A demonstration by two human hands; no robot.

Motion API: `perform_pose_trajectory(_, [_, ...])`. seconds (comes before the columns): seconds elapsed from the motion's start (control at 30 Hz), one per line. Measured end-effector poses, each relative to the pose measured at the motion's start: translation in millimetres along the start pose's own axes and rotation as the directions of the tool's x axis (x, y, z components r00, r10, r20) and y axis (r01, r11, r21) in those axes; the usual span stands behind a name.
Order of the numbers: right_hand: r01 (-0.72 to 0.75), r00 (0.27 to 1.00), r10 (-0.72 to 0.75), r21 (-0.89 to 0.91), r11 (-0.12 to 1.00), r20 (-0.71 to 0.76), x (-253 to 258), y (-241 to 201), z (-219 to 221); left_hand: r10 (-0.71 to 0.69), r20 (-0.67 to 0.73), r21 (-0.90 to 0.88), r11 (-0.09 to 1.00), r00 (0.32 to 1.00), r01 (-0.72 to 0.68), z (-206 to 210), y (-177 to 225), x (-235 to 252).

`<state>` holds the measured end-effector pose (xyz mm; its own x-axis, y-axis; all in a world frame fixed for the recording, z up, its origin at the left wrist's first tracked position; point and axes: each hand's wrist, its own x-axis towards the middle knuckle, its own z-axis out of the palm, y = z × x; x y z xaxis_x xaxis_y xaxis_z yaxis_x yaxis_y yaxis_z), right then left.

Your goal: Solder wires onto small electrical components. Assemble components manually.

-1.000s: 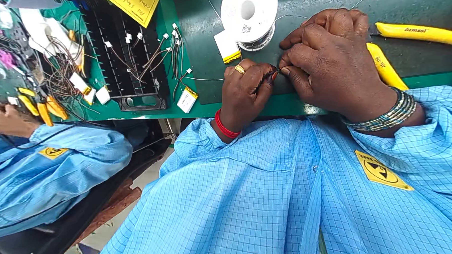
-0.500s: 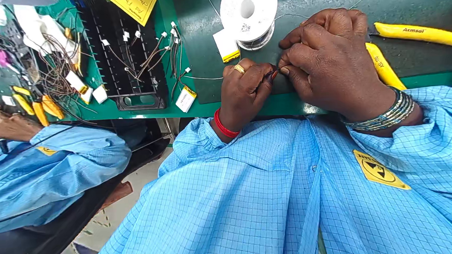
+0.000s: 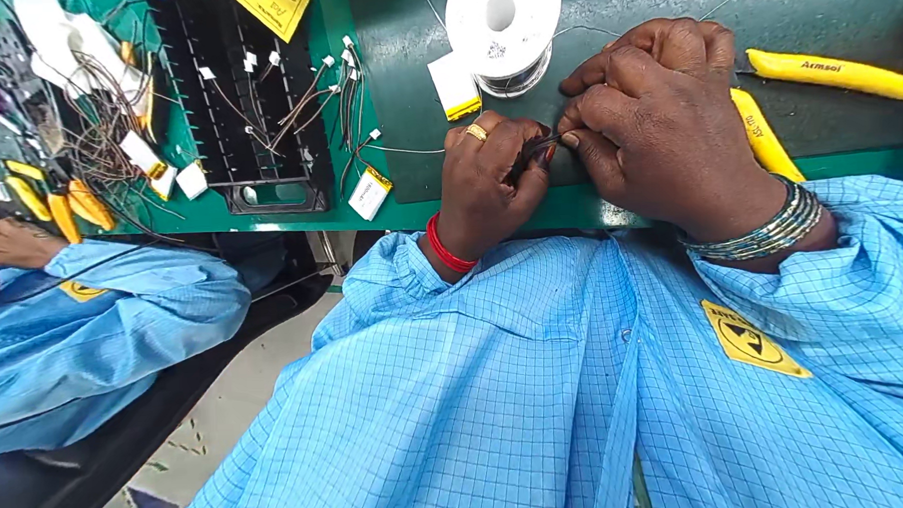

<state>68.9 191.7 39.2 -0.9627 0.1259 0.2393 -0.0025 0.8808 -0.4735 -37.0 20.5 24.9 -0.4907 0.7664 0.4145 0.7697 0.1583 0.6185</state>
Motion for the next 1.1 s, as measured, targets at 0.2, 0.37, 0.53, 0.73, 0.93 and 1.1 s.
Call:
perform_pose_trajectory(0.2, [0.001, 1.000, -0.001, 0.008, 1.000, 0.014, 0.1, -1.2, -2.0, 0.008, -0.015, 0.019, 1.000, 1.000, -0.008, 0.4, 0.1, 0.0])
perform_pose_trajectory(0.37, [-0.001, 1.000, 0.001, 0.005, 1.000, -0.006, 0.3, 0.3, -1.0, 0.003, -0.034, 0.077, 0.997, 0.999, 0.000, -2.4, 1.7, -3.6])
perform_pose_trajectory(0.53, [-0.007, 1.000, 0.007, 0.001, 1.000, -0.019, -0.3, 2.2, -3.5, -0.009, -0.040, 0.196, 0.980, 0.999, 0.017, -14.1, 2.9, -14.2])
perform_pose_trajectory(0.73, [-0.074, 0.997, 0.074, -0.005, 0.997, -0.025, -10.9, 2.4, -21.2, -0.061, -0.028, 0.261, 0.963, 0.998, 0.066, -33.1, -1.0, -31.6])
perform_pose_trajectory(0.93, [-0.159, 0.983, 0.163, -0.054, 0.986, 0.081, -26.2, 7.4, -28.6, -0.133, 0.004, 0.280, 0.952, 0.991, 0.127, -41.5, -5.0, -41.8])
perform_pose_trajectory(1.1, [-0.193, 0.972, 0.202, -0.081, 0.978, 0.121, -19.5, 2.2, -28.6, -0.105, -0.021, 0.263, 0.959, 0.994, 0.107, -42.8, -10.2, -44.2])
